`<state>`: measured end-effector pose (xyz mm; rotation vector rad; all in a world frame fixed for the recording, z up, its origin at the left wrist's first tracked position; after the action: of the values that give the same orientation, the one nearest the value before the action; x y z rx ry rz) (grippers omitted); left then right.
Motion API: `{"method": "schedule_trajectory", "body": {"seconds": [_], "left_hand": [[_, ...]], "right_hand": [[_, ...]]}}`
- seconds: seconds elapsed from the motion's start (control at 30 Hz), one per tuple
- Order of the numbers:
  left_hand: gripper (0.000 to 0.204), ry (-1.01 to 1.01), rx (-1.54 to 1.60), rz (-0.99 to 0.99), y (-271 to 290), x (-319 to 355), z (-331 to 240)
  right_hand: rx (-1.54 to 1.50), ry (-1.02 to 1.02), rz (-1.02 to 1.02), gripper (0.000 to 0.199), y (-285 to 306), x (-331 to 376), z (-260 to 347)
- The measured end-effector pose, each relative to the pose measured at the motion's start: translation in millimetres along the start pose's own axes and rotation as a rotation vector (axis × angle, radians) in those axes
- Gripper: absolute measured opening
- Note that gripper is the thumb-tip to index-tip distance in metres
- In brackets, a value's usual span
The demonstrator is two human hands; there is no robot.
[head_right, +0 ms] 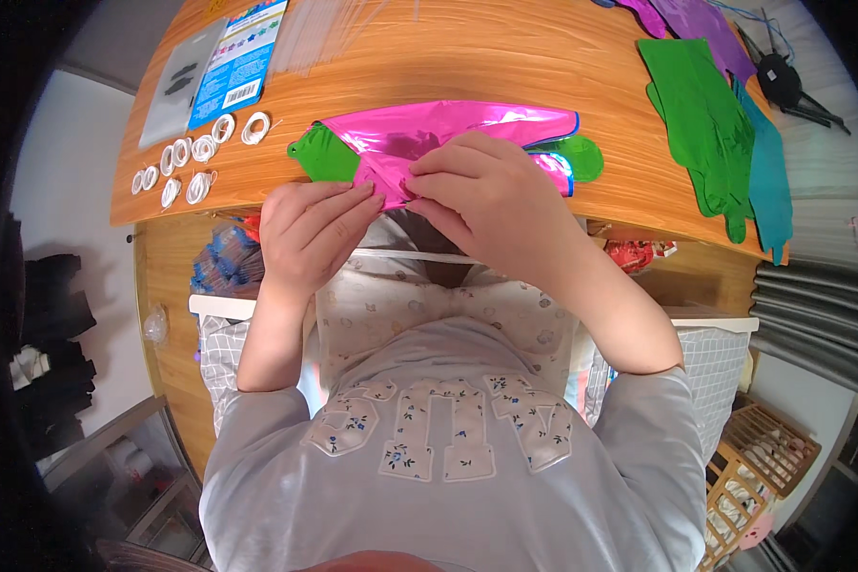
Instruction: Folding colorful plastic sheets into specific geometric shapes.
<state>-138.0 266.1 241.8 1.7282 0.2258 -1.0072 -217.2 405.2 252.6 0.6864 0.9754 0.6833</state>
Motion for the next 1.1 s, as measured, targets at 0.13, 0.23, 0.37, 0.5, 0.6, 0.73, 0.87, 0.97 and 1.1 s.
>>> {"method": "schedule_trajectory", "body": {"seconds": [0.13,0.23,0.37,0.5,0.6,0.73,0.87,0.97,1.1], "left_hand": [[0.028,0.003,0.016,-0.002,-1.5,1.4,1.6],[0.029,0.015,0.068,-0.016,-2.1,1.2,3.8],[0.03,0.038,0.109,-0.045,-4.0,2.5,6.3],[0.028,0.045,0.098,-0.076,-7.4,6.0,8.9],[0.027,0.061,0.113,-0.085,-9.1,6.4,9.9],[0.027,0.069,0.123,-0.108,-11.7,7.4,11.2],[0.026,0.069,0.122,-0.115,-11.7,8.7,12.9],[0.025,0.068,0.126,-0.111,-12.2,9.8,13.4],[0.026,0.06,0.125,-0.099,-10.6,8.1,12.4]], "right_hand": [[0.008,-0.029,0.0,0.035,0.6,-6.9,-1.1],[0.17,0.052,-0.099,0.046,17.5,-20.4,13.8],[0.239,0.044,-0.108,0.054,25.2,-30.7,9.4],[0.165,-0.074,-0.025,0.051,29.1,-50.5,-25.9],[0.161,-0.178,0.031,0.042,28.1,-77.6,-61.7],[0.133,-0.287,0.139,0.03,20.2,-106.8,-112.0],[0.07,-0.424,0.354,0.025,-1.6,-116.3,-142.6],[0.065,-0.467,0.413,0.016,-3.4,-125.8,-145.6],[0.127,-0.349,0.411,0.013,1.3,-132.0,-132.7]]}}
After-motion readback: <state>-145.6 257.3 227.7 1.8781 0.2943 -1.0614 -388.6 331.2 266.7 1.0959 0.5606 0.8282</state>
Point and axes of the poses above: each hand's wrist, its own x-axis away from the middle knuckle, its own y-axis out of the back of the hand, z = x × y, the point moved 9 cm from there along -x, towards the middle knuckle, and after that the axes turned 2 degrees about y, right-handed, at the moved point
